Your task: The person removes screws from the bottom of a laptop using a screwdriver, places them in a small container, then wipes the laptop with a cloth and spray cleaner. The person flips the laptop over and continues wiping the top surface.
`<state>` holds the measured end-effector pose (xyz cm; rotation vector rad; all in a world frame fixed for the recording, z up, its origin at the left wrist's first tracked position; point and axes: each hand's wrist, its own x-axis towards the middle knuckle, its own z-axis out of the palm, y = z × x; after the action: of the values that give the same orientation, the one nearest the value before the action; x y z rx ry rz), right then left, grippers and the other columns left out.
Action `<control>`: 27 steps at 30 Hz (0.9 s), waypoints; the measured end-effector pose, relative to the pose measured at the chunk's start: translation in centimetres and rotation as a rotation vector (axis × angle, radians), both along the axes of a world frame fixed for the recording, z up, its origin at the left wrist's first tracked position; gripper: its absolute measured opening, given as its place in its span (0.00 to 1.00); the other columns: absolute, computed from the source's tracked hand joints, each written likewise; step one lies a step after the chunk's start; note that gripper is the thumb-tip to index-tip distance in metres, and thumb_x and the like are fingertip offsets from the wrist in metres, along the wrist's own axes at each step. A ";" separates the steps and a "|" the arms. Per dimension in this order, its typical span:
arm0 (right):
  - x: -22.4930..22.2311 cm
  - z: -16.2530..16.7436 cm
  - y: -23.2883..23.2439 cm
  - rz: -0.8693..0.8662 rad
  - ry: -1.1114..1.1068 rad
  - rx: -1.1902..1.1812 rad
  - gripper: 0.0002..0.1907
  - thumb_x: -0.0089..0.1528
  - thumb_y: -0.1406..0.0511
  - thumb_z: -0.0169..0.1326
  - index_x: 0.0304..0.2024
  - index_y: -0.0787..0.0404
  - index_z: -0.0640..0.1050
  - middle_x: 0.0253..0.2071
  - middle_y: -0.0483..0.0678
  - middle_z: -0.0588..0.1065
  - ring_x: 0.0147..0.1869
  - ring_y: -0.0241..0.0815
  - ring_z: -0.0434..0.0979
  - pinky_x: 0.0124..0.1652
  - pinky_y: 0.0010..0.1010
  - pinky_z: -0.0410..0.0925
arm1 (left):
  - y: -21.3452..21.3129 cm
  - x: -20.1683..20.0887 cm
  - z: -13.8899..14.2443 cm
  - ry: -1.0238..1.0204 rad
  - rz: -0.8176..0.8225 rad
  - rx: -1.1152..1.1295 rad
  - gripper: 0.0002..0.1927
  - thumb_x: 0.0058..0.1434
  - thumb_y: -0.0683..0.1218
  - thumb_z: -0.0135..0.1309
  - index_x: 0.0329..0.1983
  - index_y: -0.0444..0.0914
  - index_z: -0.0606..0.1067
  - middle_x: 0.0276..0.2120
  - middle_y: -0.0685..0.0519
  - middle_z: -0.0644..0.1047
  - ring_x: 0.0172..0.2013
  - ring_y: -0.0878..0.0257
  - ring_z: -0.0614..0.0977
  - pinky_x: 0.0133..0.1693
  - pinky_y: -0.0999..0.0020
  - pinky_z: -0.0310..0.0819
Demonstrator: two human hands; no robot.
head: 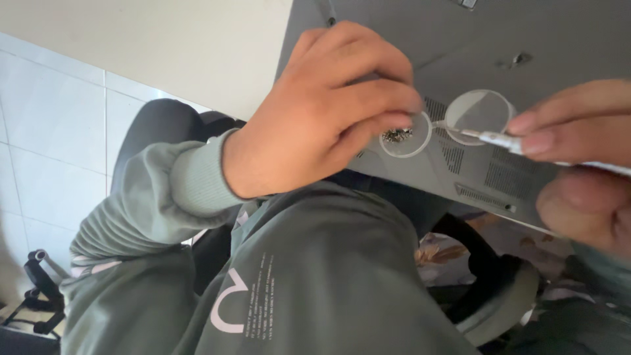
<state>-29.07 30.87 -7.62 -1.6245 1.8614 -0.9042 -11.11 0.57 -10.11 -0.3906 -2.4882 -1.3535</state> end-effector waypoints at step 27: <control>5.9 3.9 -7.2 -0.159 0.931 0.098 0.28 0.70 0.67 0.58 0.73 0.63 0.74 0.50 0.54 0.69 0.49 0.48 0.71 0.47 0.35 0.67 | -2.5 5.7 0.5 -0.086 0.087 0.382 0.04 0.70 0.38 0.62 0.45 0.37 0.78 0.41 0.53 0.78 0.40 0.63 0.81 0.43 0.71 0.76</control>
<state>-23.13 23.65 -3.73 -2.0401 2.5940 -0.0499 -5.45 -1.96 -9.59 -0.1403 -2.2082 -1.7910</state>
